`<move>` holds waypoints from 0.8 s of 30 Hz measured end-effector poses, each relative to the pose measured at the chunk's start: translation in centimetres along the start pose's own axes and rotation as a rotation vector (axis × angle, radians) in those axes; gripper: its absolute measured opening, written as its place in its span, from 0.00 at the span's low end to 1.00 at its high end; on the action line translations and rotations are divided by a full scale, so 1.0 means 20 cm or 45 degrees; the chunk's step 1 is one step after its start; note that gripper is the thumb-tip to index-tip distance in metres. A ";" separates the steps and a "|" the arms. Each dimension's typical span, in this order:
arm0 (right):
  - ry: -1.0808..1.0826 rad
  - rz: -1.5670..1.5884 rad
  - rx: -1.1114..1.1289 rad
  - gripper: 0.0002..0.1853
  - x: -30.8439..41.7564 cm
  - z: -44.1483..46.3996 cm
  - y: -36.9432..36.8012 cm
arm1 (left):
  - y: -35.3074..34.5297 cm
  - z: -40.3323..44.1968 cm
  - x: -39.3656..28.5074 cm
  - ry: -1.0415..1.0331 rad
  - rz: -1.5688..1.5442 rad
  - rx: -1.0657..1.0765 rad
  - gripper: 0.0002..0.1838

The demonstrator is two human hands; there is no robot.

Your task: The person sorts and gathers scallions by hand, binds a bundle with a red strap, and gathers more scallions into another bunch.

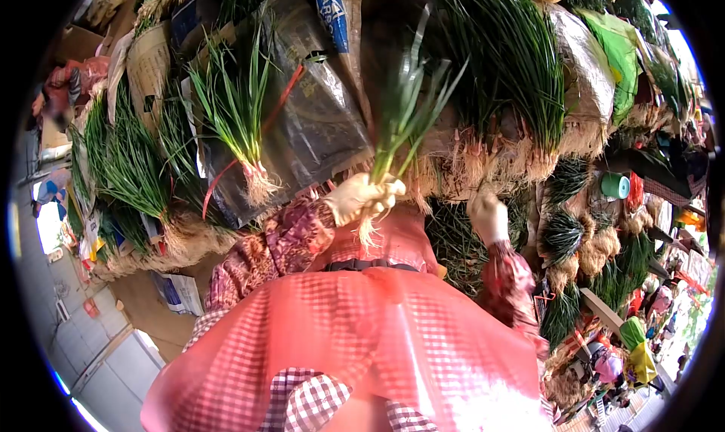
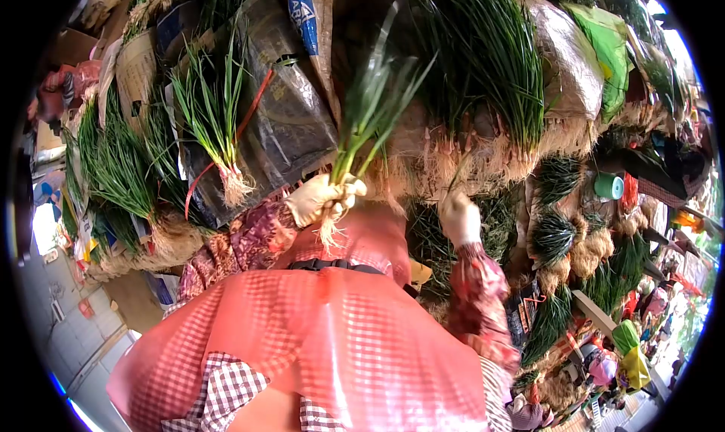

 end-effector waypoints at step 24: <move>-0.235 2.048 0.835 0.08 0.95 0.13 -0.41 | -0.03 -0.14 0.10 -0.044 -0.550 -0.198 0.11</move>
Point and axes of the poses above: each hand's wrist, its own z-axis towards the middle knuckle, its own y-axis out of the back of the hand, x = y × z, the point moved 4 cm from there along z, towards the middle knuckle, and after that the axes turned 1 degree about -x, right-handed, at the moved point
